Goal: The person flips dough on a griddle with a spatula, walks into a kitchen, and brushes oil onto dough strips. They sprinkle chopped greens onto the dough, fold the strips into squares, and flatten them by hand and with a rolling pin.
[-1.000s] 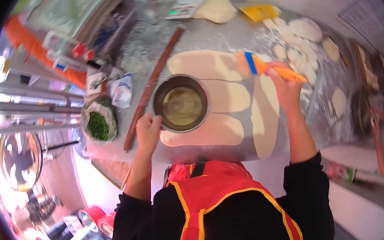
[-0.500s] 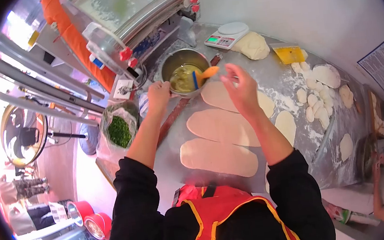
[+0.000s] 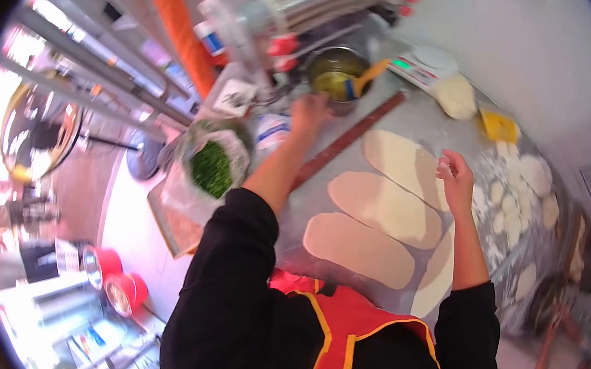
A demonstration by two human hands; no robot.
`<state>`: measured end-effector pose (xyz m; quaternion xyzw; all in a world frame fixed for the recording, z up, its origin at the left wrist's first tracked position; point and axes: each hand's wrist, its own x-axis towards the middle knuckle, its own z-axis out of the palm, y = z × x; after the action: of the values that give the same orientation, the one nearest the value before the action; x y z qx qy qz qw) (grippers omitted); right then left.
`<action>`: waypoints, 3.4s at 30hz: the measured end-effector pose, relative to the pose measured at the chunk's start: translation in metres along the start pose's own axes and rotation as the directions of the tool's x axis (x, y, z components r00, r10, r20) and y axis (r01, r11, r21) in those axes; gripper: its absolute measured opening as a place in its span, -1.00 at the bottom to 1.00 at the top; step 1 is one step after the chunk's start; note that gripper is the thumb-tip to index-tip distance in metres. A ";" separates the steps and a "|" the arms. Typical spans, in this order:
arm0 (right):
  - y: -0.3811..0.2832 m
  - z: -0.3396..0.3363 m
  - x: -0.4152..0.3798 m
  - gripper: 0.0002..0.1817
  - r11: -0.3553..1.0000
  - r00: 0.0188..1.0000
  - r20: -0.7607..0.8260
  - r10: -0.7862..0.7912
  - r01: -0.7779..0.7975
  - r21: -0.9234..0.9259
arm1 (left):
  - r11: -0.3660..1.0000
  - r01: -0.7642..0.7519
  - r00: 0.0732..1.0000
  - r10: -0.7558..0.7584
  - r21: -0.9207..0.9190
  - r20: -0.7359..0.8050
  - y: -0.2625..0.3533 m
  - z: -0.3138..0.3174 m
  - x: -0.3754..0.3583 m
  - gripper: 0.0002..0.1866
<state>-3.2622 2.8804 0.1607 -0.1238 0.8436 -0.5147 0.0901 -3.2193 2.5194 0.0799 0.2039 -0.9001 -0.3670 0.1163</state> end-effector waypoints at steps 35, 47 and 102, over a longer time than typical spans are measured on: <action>-0.093 0.311 0.003 -0.89 0.889 0.883 0.468 -0.029 -0.191 0.416 | 0.925 -0.379 0.909 0.377 -0.027 0.179 -0.091 0.015 -0.250 -0.54; 0.058 0.050 -0.067 -0.81 0.572 0.813 -0.204 0.545 -0.183 0.800 | 0.933 -0.349 0.921 0.325 0.086 0.215 -0.040 -0.036 -0.231 -0.49; 0.094 0.068 -0.242 -0.70 0.658 0.470 -0.590 0.656 0.025 0.752 | 0.897 -0.433 0.891 0.410 0.087 0.196 -0.040 -0.034 -0.230 -0.55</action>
<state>-3.0237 2.9373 0.0523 0.3505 0.5387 -0.7447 -0.1800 -2.9912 2.5768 0.0617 -0.0221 -0.9512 -0.2906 0.1013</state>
